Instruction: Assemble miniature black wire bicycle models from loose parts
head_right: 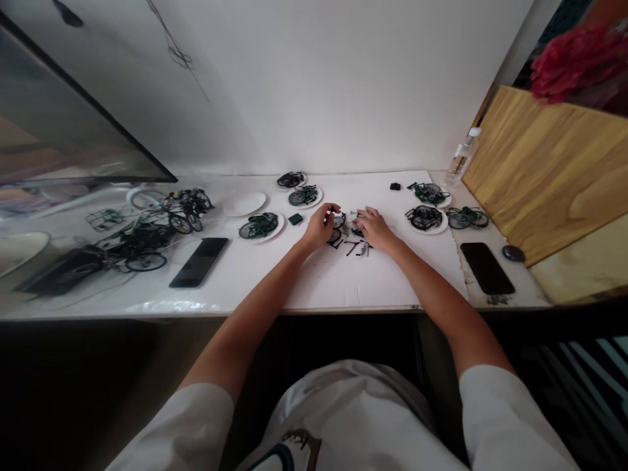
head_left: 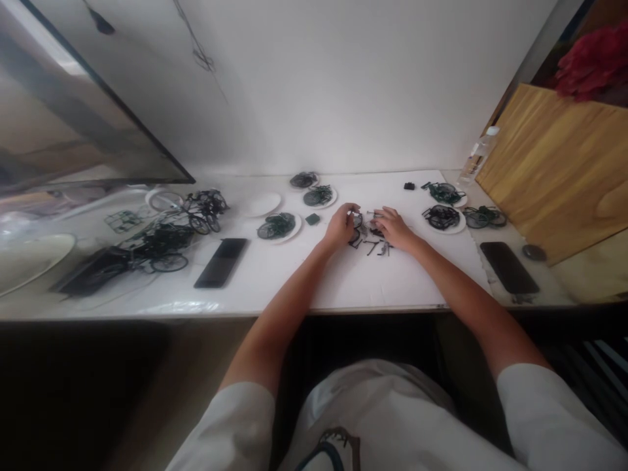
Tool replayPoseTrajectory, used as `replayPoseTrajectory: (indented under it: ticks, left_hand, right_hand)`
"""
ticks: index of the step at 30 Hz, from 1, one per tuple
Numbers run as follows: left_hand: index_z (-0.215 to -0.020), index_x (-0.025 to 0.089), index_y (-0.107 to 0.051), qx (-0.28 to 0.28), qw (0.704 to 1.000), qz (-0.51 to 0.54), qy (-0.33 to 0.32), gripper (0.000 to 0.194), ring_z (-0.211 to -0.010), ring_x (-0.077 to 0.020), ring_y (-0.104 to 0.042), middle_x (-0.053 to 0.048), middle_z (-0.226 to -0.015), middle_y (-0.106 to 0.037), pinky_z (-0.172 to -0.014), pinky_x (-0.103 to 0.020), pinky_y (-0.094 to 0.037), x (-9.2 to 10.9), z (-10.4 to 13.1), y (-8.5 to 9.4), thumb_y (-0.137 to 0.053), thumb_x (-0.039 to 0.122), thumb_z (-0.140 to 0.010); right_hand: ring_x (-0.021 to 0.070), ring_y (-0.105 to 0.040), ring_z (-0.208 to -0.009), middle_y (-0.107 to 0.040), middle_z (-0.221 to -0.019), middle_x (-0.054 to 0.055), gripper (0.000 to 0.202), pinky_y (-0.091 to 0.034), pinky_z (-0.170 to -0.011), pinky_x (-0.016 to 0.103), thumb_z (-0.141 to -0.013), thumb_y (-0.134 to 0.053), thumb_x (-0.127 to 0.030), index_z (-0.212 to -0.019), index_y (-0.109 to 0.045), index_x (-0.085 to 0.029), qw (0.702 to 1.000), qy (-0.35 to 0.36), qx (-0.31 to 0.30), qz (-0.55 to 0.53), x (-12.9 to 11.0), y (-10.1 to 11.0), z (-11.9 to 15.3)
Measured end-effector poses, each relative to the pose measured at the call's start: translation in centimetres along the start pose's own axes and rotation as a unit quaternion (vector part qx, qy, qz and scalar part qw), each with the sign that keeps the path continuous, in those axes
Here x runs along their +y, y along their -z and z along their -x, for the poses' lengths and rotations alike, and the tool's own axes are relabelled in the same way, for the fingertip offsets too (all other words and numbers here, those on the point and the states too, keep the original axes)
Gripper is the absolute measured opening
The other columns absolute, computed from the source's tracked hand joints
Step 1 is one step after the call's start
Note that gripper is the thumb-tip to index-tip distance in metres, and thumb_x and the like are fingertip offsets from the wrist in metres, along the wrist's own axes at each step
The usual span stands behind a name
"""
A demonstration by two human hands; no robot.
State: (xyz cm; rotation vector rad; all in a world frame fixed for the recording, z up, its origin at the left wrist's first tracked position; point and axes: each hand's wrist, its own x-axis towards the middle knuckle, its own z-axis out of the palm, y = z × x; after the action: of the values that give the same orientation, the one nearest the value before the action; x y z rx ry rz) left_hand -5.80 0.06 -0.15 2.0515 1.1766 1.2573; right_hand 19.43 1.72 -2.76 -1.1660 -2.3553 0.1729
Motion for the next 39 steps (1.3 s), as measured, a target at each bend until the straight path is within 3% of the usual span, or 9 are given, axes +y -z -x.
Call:
replayPoseTrajectory:
  ticks: [8, 14, 18, 27, 30, 35, 39]
  left_hand:
    - [-0.123, 0.020, -0.065, 0.002, 0.999, -0.016, -0.032, 0.033, -0.105, -0.0231, -0.069, -0.014, -0.123, -0.073, -0.100, -0.042, -0.057, -0.3, -0.1, -0.2, -0.045, 0.012, -0.098]
    - [-0.123, 0.021, -0.066, -0.006, 1.000, -0.020, -0.014, 0.032, -0.096, -0.0217, -0.068, -0.012, -0.123, -0.074, -0.092, -0.038, -0.056, -0.4, 0.1, -0.2, -0.046, 0.014, -0.099]
    - [-0.135, 0.020, -0.061, -0.003, 1.000, -0.013, 0.000, 0.038, -0.083, -0.0187, -0.065, -0.011, -0.121, -0.075, -0.085, -0.037, -0.053, -0.4, 0.3, -0.3, -0.048, 0.016, -0.099]
    - [-0.141, 0.021, -0.056, -0.001, 1.000, -0.015, 0.016, 0.046, -0.080, -0.0173, -0.065, -0.011, -0.121, -0.075, -0.083, -0.036, -0.054, 0.0, 0.4, -0.3, -0.052, 0.015, -0.096]
    - [-0.141, 0.021, -0.057, -0.003, 1.000, -0.018, 0.019, 0.046, -0.080, -0.0174, -0.066, -0.011, -0.121, -0.076, -0.085, -0.037, -0.056, 0.3, 0.5, -0.3, -0.054, 0.017, -0.095]
    - [-0.141, 0.023, -0.059, -0.008, 0.999, -0.034, 0.025, 0.046, -0.077, -0.0171, -0.066, -0.010, -0.124, -0.076, -0.087, -0.039, -0.059, 0.7, 0.6, -0.4, -0.057, 0.018, -0.095]
    - [-0.128, 0.023, -0.067, -0.015, 0.998, -0.062, 0.000, 0.036, -0.096, -0.0221, -0.071, -0.010, -0.125, -0.076, -0.097, -0.041, -0.059, 1.0, 0.5, -0.4, -0.058, 0.015, -0.094]
  right_hand:
    - [0.0384, -0.048, -0.145, -0.068, -0.152, 0.015, 0.043, -0.043, -0.127, 0.062, -0.109, -0.045, -0.020, -0.133, -0.080, -0.017, 1.000, -0.003, 0.000, 0.002, 0.4, -0.3, -0.2]
    - [0.0378, -0.048, -0.142, -0.069, -0.148, 0.017, 0.046, -0.045, -0.125, 0.057, -0.104, -0.047, -0.011, -0.135, -0.080, -0.014, 1.000, -0.014, -0.009, 0.019, 0.1, 0.4, 0.0]
    - [0.0371, -0.047, -0.142, -0.070, -0.148, 0.016, 0.046, -0.044, -0.125, 0.054, -0.105, -0.045, -0.011, -0.136, -0.079, -0.013, 1.000, -0.014, -0.013, 0.025, -0.2, 0.8, 0.1]
    - [0.0381, -0.046, -0.142, -0.071, -0.146, 0.016, 0.045, -0.046, -0.122, 0.060, -0.096, -0.049, -0.002, -0.117, -0.085, -0.017, 1.000, 0.000, -0.013, 0.024, -0.5, 1.3, 0.0]
    - [0.0375, -0.048, -0.140, -0.069, -0.145, 0.017, 0.042, -0.047, -0.122, 0.060, -0.096, -0.049, -0.002, -0.112, -0.085, -0.017, 1.000, 0.010, 0.005, 0.027, -0.8, 1.6, 0.0]
    - [0.0330, -0.055, -0.133, -0.067, -0.145, 0.015, 0.051, -0.052, -0.119, 0.056, -0.098, -0.045, -0.002, -0.130, -0.081, -0.019, 0.998, 0.018, 0.057, -0.035, -1.4, 2.0, -0.3]
    - [0.0314, -0.058, -0.135, -0.066, -0.145, 0.015, 0.052, -0.054, -0.119, 0.056, -0.102, -0.042, -0.005, -0.136, -0.078, -0.022, 0.992, 0.047, 0.089, -0.078, -2.2, 2.8, -0.2]
